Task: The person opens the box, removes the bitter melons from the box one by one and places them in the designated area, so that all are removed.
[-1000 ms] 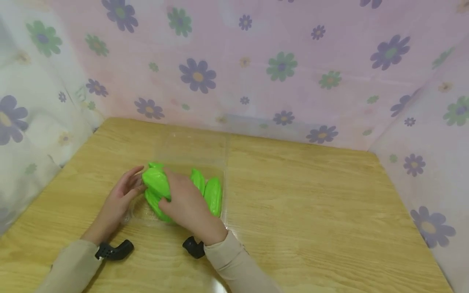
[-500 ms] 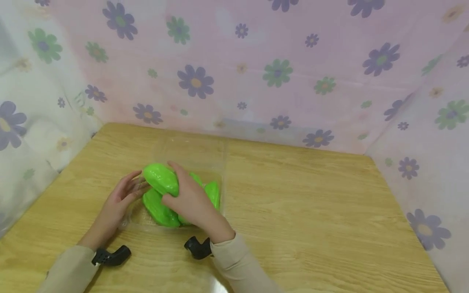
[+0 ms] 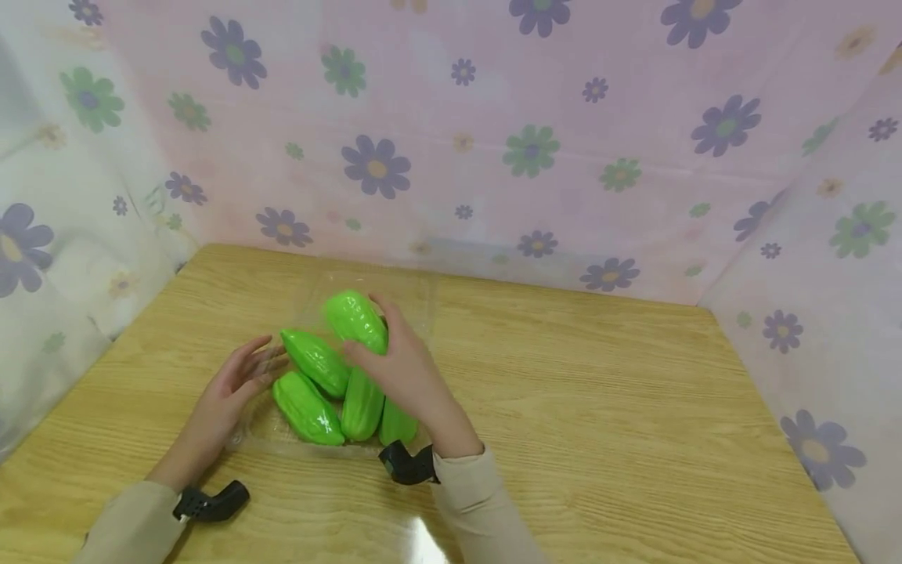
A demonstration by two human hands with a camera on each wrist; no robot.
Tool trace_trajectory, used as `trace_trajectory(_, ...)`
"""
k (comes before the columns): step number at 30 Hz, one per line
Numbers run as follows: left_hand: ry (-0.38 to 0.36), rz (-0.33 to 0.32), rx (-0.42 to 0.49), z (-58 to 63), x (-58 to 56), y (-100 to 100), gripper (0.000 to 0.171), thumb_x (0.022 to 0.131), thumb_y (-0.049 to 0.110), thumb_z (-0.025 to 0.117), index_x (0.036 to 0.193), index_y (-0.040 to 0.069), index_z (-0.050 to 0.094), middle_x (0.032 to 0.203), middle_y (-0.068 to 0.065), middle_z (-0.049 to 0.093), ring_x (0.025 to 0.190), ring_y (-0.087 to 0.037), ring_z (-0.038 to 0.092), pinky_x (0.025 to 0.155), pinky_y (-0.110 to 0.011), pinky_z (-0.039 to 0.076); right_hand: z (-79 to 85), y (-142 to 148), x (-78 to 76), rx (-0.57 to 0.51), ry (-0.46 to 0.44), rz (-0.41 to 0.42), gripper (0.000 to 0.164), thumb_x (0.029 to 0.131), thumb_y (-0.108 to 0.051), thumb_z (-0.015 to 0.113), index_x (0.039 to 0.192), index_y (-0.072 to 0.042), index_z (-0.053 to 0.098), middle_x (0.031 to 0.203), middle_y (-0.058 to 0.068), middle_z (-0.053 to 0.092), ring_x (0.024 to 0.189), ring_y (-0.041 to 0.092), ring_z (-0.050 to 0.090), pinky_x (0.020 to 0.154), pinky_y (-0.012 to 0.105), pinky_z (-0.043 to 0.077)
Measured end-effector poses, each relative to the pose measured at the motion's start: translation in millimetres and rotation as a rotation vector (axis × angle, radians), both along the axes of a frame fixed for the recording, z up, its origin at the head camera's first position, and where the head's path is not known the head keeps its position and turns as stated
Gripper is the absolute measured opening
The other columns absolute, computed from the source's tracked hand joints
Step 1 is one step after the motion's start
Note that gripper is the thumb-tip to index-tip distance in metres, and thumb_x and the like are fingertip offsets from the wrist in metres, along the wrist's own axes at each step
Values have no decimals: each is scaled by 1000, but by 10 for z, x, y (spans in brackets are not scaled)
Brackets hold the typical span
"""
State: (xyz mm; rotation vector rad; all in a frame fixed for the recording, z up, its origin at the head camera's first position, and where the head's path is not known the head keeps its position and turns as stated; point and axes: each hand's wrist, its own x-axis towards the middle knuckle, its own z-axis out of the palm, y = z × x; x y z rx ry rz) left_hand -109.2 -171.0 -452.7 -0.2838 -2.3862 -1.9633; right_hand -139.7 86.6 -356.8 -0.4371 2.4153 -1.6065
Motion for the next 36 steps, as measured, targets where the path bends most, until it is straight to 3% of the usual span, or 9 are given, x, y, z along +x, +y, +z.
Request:
trace_trajectory(9,6,-2,12,-6,17,11,47,95,13,43,139,15,26,136,-11,39,123,-25,37,92,-10,33,152,176,-10,-53,-49,-64,63,84,-40,58,137,-38,23,123,3,44,105,19,50,81,39,46)
trace_trajectory(12,8,-2,14,-9,9,14,47,95,12,43,139,14,27,135,-11,39,123,-25,37,92,-11,33,64,253,-82,-48,-35,-87,63,82,-47,58,135,-42,23,122,0,44,104,18,50,79,39,47)
trace_trajectory(19,16,5,8,-12,-2,8,47,95,11,43,139,11,27,135,-12,40,122,-25,38,91,-11,34,89,405,-137,-82,-57,-131,63,81,-48,59,133,-44,25,121,0,45,98,22,53,70,39,50)
trace_trajectory(36,31,-6,21,-1,-2,13,47,95,9,42,139,10,26,134,-12,40,121,-28,39,90,-12,36,-20,820,-327,-68,-95,-179,69,83,-47,57,139,-38,17,125,7,43,105,24,50,81,41,46)
